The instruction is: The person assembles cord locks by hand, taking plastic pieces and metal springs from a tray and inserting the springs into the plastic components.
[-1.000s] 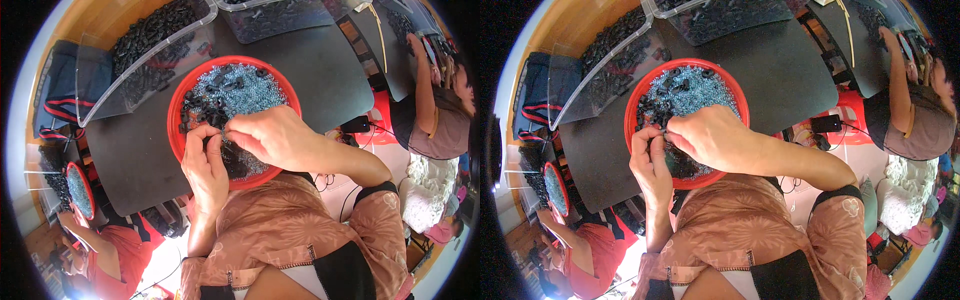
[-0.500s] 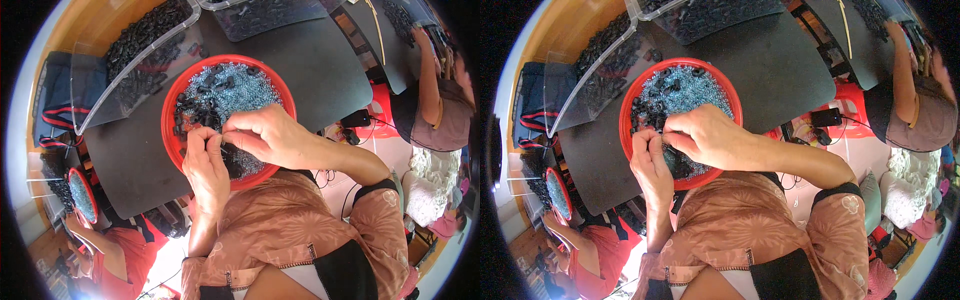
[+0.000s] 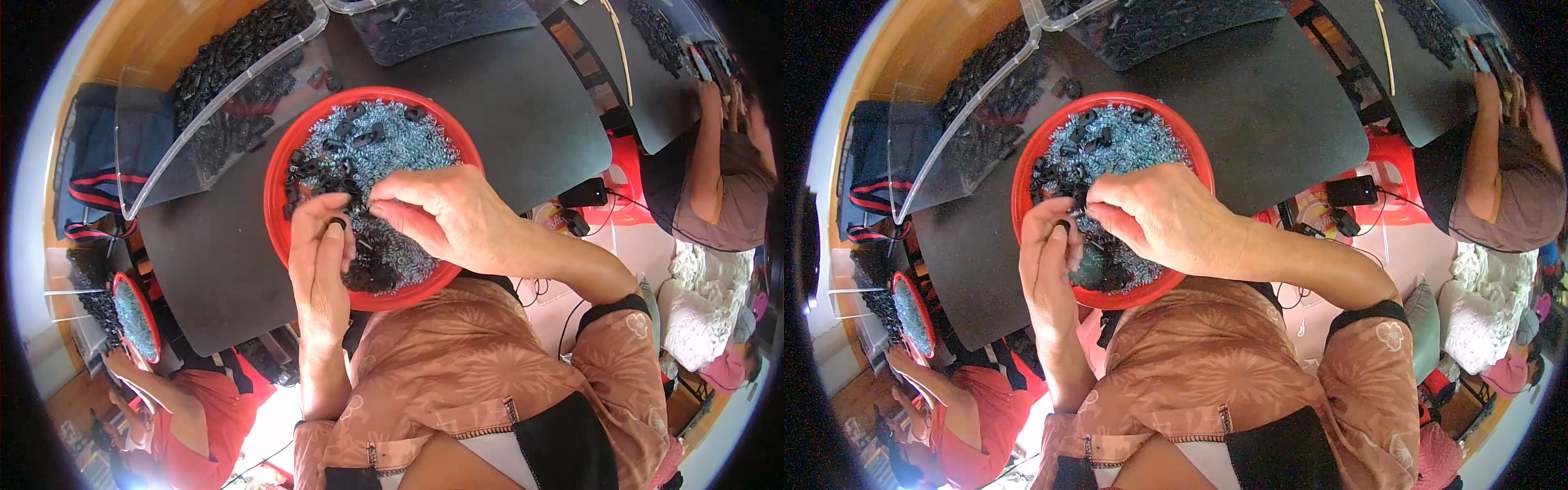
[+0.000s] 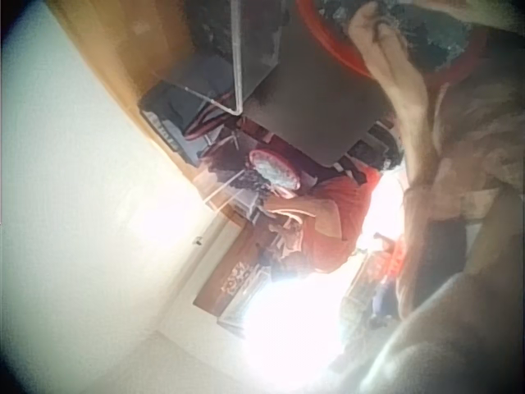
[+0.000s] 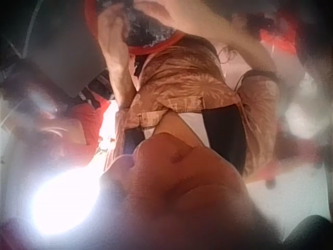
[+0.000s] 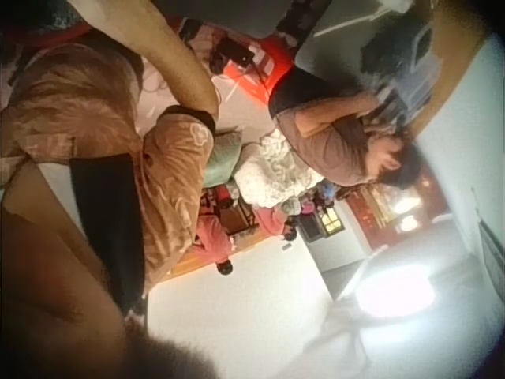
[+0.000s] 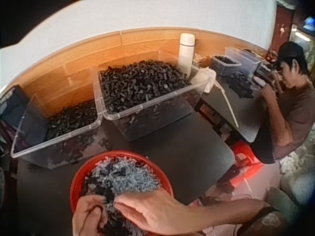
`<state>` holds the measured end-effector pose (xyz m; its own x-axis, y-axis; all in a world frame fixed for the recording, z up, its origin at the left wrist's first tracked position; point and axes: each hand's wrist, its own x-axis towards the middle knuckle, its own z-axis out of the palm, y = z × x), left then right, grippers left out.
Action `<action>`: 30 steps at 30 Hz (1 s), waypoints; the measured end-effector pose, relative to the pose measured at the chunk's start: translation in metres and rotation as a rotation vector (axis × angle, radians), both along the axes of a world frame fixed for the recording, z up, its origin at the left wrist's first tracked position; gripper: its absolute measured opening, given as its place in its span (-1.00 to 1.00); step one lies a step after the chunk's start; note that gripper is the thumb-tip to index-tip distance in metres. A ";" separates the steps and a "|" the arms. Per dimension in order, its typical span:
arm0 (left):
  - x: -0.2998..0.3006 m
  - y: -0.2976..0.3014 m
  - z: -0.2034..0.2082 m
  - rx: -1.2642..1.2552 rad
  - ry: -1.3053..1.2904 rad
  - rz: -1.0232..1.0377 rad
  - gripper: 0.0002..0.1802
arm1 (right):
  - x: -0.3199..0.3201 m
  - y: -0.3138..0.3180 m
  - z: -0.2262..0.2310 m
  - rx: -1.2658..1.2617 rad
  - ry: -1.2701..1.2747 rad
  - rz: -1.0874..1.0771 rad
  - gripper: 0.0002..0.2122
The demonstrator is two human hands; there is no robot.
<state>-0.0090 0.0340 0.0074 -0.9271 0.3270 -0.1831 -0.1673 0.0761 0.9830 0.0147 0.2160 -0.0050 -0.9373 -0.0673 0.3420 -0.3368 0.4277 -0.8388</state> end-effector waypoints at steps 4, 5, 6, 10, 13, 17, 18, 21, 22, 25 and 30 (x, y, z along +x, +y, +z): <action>0.004 0.003 -0.002 0.031 0.091 0.095 -0.71 | 0.002 0.001 0.007 0.097 -0.053 0.062 -0.89; 0.004 0.000 -0.003 0.031 0.090 0.093 -0.71 | 0.002 -0.001 0.006 0.111 -0.041 0.079 -0.88; 0.004 -0.005 -0.006 0.014 0.076 0.065 -0.70 | 0.002 -0.001 0.006 0.126 -0.029 0.096 -0.87; 0.006 -0.012 -0.014 -0.024 0.099 0.017 -0.67 | 0.004 -0.001 0.005 0.250 -0.003 0.109 -0.85; 0.006 -0.011 -0.011 -0.084 0.127 0.032 -0.65 | 0.006 0.000 0.010 0.323 0.056 0.109 -0.84; 0.009 -0.004 -0.004 -0.024 0.136 0.056 -0.59 | 0.009 -0.004 0.019 0.471 0.091 0.125 -0.76; 0.008 -0.005 -0.005 -0.072 0.180 0.042 -0.58 | 0.010 -0.005 0.019 0.479 0.127 0.129 -0.71; 0.009 -0.002 -0.007 0.016 0.168 0.060 -0.57 | 0.015 -0.012 0.018 0.453 0.062 0.201 -0.59; 0.009 -0.001 -0.007 0.150 0.111 0.091 -0.58 | 0.014 -0.012 0.020 0.451 0.064 0.204 -0.59; 0.007 -0.001 -0.006 0.312 0.001 0.138 -0.69 | 0.009 -0.011 0.023 0.167 -0.163 0.249 -0.53; 0.003 -0.007 -0.014 0.463 -0.193 0.009 -0.76 | -0.012 0.003 0.019 -0.184 -0.110 0.252 -0.52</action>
<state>-0.0059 0.0266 -0.0064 -0.8938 0.4066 -0.1889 -0.3479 -0.3633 0.8643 0.0022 0.2193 0.0143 -0.9311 -0.2482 0.2673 -0.3155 0.1803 -0.9316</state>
